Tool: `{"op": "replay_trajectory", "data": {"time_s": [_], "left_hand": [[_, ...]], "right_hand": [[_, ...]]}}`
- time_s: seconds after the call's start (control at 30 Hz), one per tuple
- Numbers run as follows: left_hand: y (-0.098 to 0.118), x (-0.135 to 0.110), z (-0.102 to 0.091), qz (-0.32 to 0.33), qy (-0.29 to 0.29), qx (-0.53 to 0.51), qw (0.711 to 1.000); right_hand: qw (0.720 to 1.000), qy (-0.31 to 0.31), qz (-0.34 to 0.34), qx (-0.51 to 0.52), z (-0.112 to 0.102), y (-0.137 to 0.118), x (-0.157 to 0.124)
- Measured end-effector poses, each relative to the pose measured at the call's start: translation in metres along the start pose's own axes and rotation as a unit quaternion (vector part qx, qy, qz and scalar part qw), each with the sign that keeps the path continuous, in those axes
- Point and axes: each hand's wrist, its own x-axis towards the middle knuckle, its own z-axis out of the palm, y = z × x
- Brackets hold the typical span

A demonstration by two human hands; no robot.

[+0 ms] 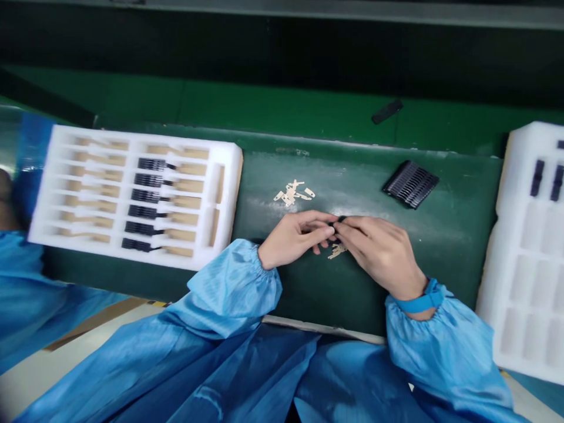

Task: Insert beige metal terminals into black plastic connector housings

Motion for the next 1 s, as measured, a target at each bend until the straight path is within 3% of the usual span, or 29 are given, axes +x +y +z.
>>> {"op": "replay_trajectory", "data": {"time_s": [0.1, 0.17, 0.23, 0.3, 0.43, 0.53, 0.67, 0.77, 0.87, 1.0], "left_hand": [[0.0, 0.003, -0.002, 0.016, 0.037, 0.001, 0.999], [0.001, 0.004, -0.004, 0.026, 0.063, -0.013, 0.998], [0.002, 0.004, -0.004, 0.03, 0.08, -0.03, 0.996], [0.002, 0.005, -0.003, 0.03, 0.086, -0.039, 0.995], [-0.001, 0.006, -0.003, 0.033, 0.082, -0.043, 0.995], [-0.001, 0.006, -0.003, 0.033, 0.081, -0.048, 0.995], [0.0, 0.008, -0.002, 0.039, 0.089, -0.074, 0.993], [0.002, 0.008, -0.002, 0.04, 0.104, -0.107, 0.988], [0.003, 0.008, -0.003, 0.04, 0.117, -0.125, 0.984], [0.003, 0.008, -0.004, 0.039, 0.115, -0.12, 0.985]], "right_hand": [[0.994, 0.038, 0.087, 0.047, -0.012, 0.006, 0.002], [0.991, -0.004, 0.122, 0.063, -0.018, 0.014, 0.002], [0.987, -0.087, 0.113, 0.075, -0.017, 0.02, 0.0], [0.984, -0.13, 0.095, 0.075, -0.012, 0.022, -0.001], [0.984, -0.128, 0.093, 0.082, -0.005, 0.021, 0.002], [0.975, -0.148, 0.119, 0.113, -0.012, 0.023, 0.003], [0.94, -0.213, 0.204, 0.174, -0.024, 0.026, 0.003], [0.934, -0.158, 0.25, 0.201, -0.022, 0.023, 0.007], [0.96, -0.091, 0.22, 0.146, -0.014, 0.02, 0.009], [0.979, -0.14, 0.138, 0.055, -0.009, 0.023, 0.005]]}}
